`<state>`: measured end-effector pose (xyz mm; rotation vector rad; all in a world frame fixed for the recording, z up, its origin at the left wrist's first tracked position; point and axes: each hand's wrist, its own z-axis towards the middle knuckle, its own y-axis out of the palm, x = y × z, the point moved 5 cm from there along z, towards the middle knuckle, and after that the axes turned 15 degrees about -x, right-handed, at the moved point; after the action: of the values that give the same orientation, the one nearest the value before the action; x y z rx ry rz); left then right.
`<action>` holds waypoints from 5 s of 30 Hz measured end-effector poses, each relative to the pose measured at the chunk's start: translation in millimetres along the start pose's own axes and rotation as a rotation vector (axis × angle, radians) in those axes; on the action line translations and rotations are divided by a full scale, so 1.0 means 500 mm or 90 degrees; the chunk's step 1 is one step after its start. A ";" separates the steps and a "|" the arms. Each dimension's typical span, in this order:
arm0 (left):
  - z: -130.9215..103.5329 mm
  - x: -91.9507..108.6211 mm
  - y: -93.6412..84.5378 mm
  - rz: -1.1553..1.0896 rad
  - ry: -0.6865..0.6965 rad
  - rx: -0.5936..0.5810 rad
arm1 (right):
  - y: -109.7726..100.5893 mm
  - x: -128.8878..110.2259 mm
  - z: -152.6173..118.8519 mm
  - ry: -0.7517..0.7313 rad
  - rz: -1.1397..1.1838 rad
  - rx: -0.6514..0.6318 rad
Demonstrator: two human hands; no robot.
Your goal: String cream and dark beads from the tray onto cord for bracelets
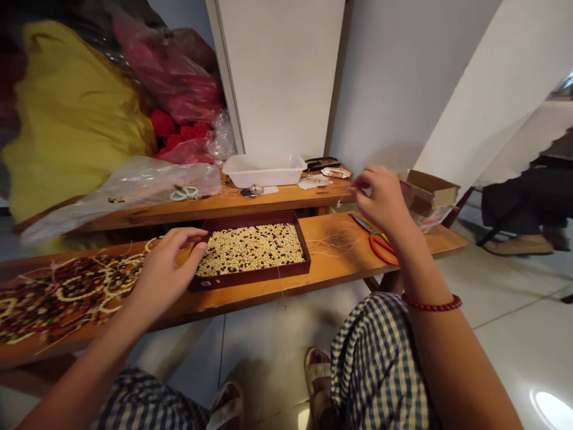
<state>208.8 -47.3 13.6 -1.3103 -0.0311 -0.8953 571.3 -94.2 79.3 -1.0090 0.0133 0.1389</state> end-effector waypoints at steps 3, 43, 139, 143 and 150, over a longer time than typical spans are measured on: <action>0.005 0.005 0.003 -0.023 0.019 0.006 | -0.033 -0.101 0.022 -0.065 0.046 0.042; 0.115 -0.064 0.062 -1.107 -0.098 0.021 | 0.226 -0.243 0.076 0.055 0.776 -0.458; 0.059 -0.038 0.067 0.384 -0.145 -0.121 | 0.294 -0.319 0.010 -0.055 0.101 -0.579; 0.058 -0.041 0.064 0.366 -0.147 -0.120 | 0.315 -0.317 0.008 -0.112 0.103 -0.583; 0.064 -0.025 0.046 0.237 -0.111 -0.064 | 0.320 -0.309 0.014 -0.097 0.152 -0.579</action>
<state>228.2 -13.8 -1.6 -1.4260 0.1206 -0.4696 398.5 -21.2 -40.1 -1.9017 -0.0758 0.4668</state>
